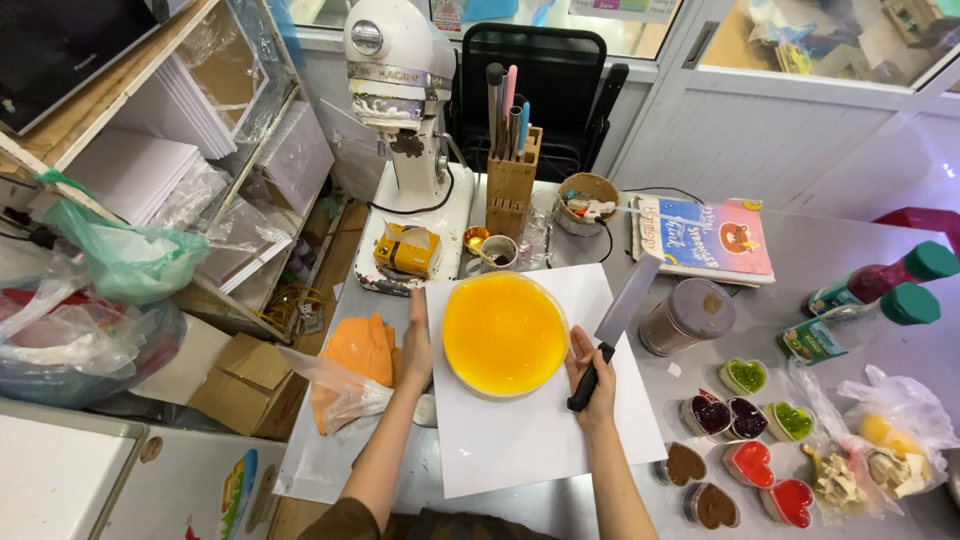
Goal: The recorder prepares a cake base and box in a bakery setting, including cutting tape and organizing materials.
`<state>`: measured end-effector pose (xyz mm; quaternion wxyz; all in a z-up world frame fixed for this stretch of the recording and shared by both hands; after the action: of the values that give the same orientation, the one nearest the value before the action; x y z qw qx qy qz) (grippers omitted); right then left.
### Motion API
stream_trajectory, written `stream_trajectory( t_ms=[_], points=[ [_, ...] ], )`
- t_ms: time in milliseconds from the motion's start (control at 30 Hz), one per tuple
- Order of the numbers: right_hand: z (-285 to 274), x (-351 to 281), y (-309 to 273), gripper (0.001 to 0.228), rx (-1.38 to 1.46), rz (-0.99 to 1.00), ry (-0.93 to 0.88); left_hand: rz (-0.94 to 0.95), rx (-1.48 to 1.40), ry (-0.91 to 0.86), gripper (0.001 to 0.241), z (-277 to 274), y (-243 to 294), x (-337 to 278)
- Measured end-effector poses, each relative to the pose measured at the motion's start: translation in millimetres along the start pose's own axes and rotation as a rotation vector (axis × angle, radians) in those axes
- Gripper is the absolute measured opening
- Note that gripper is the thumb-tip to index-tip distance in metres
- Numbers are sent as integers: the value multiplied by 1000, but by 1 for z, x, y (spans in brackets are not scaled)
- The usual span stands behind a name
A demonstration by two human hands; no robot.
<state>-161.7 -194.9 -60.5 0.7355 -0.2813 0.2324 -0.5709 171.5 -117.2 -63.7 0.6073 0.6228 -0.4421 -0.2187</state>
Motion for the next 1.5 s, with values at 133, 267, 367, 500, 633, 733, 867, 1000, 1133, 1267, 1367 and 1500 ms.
stream_trajectory(
  t_ms=[133, 267, 367, 500, 633, 733, 867, 1000, 1133, 1267, 1367, 1500],
  points=[
    [-10, -21, -8, 27, 10, -51, 22, -161, 22, 185, 64, -26, 16, -74],
    [-40, -53, -38, 21, -192, -145, 165, -258, 147, 36, 60, -39, 44, -127],
    [-65, -73, -55, 22, -336, -188, 213, -368, 175, -60, 58, -41, 82, -135],
    [-83, -80, -52, 22, -366, -209, 213, -570, 408, -114, 63, -37, 102, -126],
    [-75, -83, -51, 17, -428, -204, 228, -299, 571, -120, 76, -30, 74, -96],
    [-72, -85, -51, 20, -486, -211, 247, 101, 510, -235, 129, -9, 82, -56],
    [-65, -85, -59, 22, -583, -324, 347, -52, 371, -419, 160, 10, 60, -25],
    [-68, -82, -61, 21, -624, -373, 395, -60, 363, -420, 165, 11, 54, -22],
    [-52, -84, -67, 23, -651, -331, 396, -86, 378, -427, 163, 10, 64, -21],
    [-69, -80, -62, 20, -686, -307, 333, -47, 321, -383, 158, 2, 52, -32],
    [-68, -78, -61, 21, -716, -297, 308, -67, 356, -297, 148, -10, 64, -53],
    [-50, -84, -67, 27, -783, -300, 296, -57, 433, -245, 124, -24, 66, -84]
  ],
)
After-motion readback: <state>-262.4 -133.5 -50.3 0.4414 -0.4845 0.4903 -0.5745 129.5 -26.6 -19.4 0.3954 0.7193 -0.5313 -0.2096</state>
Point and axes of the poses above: each hand's wrist, its own x-axis towards the middle knuckle, its own z-axis out of the palm, y = z × x, the point moved 4 cm from there along x, towards the middle knuckle, and after that the axes turned 2 degrees about y, right-handed, at the moved point
